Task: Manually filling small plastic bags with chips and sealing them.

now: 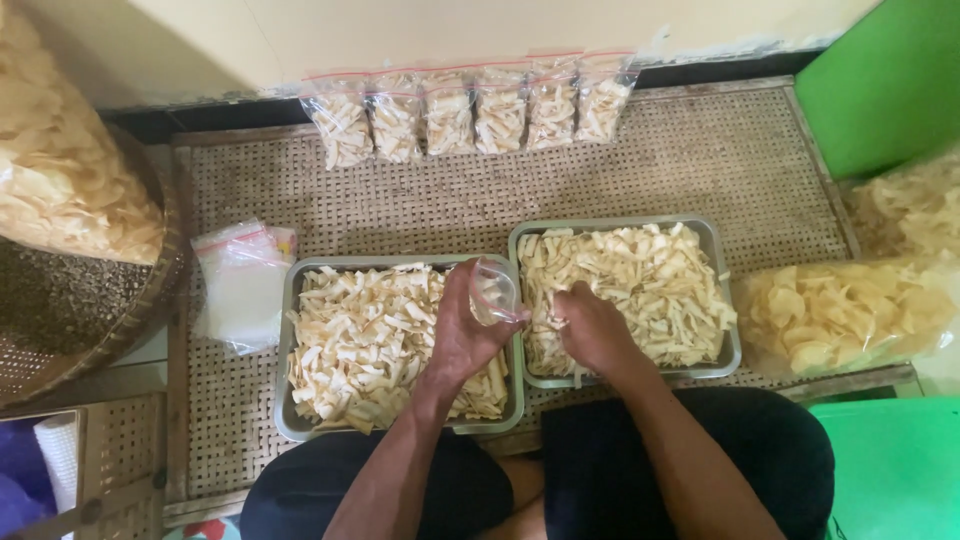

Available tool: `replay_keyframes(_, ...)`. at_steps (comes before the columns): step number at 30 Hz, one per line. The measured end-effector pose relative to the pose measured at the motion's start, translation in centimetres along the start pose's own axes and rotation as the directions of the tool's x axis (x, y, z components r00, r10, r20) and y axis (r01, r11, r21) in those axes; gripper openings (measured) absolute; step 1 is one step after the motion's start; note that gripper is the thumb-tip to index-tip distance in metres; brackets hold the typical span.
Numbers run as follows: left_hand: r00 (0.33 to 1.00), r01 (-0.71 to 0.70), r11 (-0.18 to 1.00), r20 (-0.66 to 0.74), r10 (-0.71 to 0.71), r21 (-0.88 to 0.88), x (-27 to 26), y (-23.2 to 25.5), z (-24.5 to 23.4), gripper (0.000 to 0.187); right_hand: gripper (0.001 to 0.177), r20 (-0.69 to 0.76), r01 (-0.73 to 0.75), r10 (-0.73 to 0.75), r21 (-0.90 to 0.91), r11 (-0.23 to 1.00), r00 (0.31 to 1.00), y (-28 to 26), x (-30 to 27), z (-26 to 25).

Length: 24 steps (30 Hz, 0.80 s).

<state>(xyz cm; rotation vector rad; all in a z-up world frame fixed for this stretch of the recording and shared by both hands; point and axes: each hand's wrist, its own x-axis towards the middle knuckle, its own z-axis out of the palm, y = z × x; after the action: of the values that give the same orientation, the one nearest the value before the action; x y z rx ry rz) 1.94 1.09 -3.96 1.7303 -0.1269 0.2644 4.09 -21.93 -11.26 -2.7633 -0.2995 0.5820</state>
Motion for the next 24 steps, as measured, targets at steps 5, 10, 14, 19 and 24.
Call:
replay_keyframes(5, 1.0, -0.013, 1.0, 0.007, 0.013, -0.023, -0.1, -0.5, -0.2, 0.076, 0.009, -0.187, 0.027, 0.026, 0.276, 0.961, 0.982, 0.7, -1.2, -1.6)
replay_keyframes(10, 1.0, -0.007, 0.999, 0.027, 0.009, -0.054, 0.1, 0.0, -0.4, 0.075, 0.028, -0.241, -0.027, 0.25, 0.668, 0.744, 0.938, -3.3, -3.3, -6.8)
replay_keyframes(14, 0.994, 0.081, 0.997, 0.072, -0.082, 0.02, 0.1, 0.4, -0.4, 0.081, 0.027, -0.471, 0.274, 0.232, 0.775, 0.57, 0.851, -5.2, -4.4, -9.0)
replay_keyframes(19, 0.982, 0.134, 0.988, 0.124, -0.144, 0.082, 0.3, 2.1, -0.7, 0.081, 0.024, -0.645, 0.505, 0.132, 0.694, 0.514, 0.753, -7.8, -5.0, -10.6)
replay_keyframes(24, 0.994, -0.018, 0.996, 0.111, 0.009, 0.086, -0.1, -0.7, 0.3, 0.077, 0.02, -0.672, 0.582, -0.02, 0.625, 0.52, 0.74, -12.0, -4.7, -11.9)
